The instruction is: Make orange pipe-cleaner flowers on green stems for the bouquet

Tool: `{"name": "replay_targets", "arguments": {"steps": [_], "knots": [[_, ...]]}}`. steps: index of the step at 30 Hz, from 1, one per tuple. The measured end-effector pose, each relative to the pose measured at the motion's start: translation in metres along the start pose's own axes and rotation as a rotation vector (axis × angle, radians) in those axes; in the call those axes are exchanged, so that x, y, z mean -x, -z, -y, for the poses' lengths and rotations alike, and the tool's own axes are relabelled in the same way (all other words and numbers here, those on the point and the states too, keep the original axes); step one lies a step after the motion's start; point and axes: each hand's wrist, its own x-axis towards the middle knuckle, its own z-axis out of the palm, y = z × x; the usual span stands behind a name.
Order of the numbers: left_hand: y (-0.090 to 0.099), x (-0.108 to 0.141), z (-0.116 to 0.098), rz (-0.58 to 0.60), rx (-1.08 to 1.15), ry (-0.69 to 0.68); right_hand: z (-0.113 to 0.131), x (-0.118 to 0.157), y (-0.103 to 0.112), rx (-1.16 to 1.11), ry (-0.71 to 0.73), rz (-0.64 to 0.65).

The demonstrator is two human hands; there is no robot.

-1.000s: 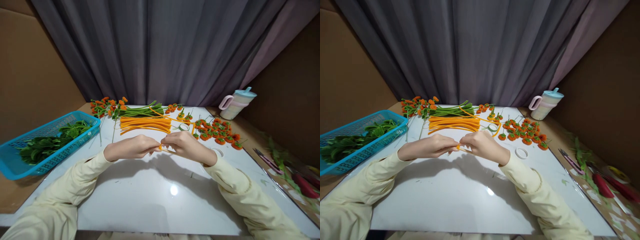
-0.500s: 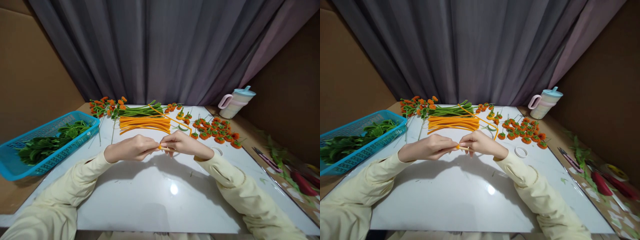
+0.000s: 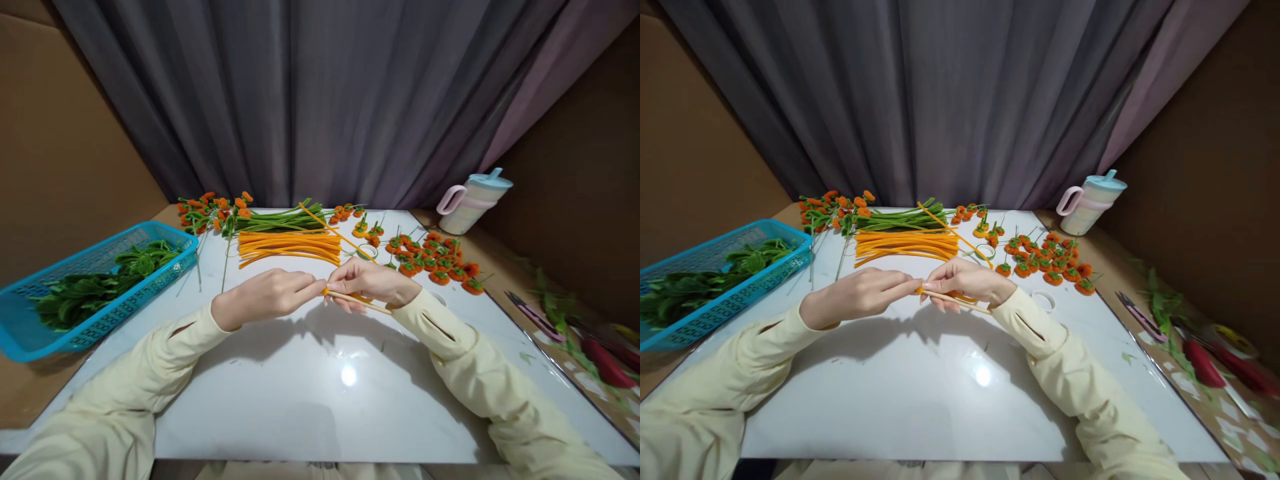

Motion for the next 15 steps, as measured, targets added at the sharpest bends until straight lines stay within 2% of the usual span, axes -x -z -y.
{"name": "replay_targets", "arguments": {"steps": [3, 7, 9, 12, 15], "knots": [[-0.002, -0.001, 0.002, -0.047, 0.18, 0.071, 0.004, 0.004, -0.002, 0.138, 0.072, -0.11], [0.003, -0.007, 0.003, -0.095, 0.566, 0.273, 0.015, 0.011, -0.01, 0.468, 0.125, -0.228], [0.006, -0.01, 0.004, -0.05, 0.803, 0.421, 0.02, 0.014, -0.014, 0.652, 0.173, -0.283], [0.007, -0.013, 0.007, 0.048, 1.169, 0.668, 0.022, 0.016, -0.02, 0.907, 0.324, -0.386], [0.007, -0.015, 0.007, 0.128, 1.387, 0.806, 0.019, 0.015, -0.024, 1.118, 0.473, -0.464]]}}
